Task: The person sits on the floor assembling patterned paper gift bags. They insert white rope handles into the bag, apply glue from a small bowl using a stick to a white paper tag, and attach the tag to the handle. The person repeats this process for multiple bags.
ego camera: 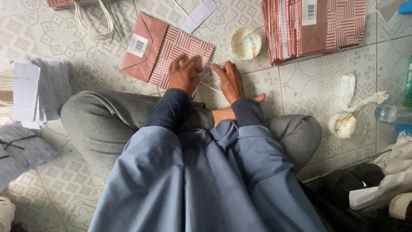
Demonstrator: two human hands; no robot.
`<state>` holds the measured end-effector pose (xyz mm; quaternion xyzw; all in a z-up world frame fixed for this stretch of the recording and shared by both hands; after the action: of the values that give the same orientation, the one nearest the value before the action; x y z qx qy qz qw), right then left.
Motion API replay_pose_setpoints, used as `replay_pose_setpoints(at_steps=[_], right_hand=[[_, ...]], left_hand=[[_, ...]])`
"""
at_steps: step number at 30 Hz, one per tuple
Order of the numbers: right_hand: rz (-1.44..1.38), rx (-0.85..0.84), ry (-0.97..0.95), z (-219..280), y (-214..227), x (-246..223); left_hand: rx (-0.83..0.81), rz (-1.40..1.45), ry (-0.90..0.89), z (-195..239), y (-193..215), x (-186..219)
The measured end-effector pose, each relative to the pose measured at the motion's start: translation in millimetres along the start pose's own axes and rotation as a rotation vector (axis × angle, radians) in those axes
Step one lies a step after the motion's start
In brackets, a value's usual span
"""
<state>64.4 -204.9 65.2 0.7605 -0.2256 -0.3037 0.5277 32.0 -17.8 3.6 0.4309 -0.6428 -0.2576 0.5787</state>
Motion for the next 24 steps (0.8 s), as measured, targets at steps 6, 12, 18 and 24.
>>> replay_pose_setpoints(at_steps=[6,12,18,24], right_hand=[[0.003,-0.014,0.0,1,-6,4],[-0.01,-0.013,0.007,-4,8,-5],[-0.005,-0.017,0.018,-5,2,-1],[-0.019,-0.019,-0.009,-5,7,-2]], left_hand=[[0.072,-0.048,-0.055,3,-20,-8],[0.115,-0.142,-0.105,4,-8,11],[0.228,-0.177,-0.211,-11,-19,17],[-0.144,-0.117,-0.221,-12,-9,36]])
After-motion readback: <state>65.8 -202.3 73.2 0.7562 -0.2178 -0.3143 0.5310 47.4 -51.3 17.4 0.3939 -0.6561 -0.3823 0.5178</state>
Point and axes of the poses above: each hand's wrist, its own z-axis away from the middle knuckle, its own y-axis out of the back of the hand, x = y × z, the point moved 4 cm from there along -z, towards the middle knuckle, and after that the axes turned 4 degrees about y, right-handed, at the moved point
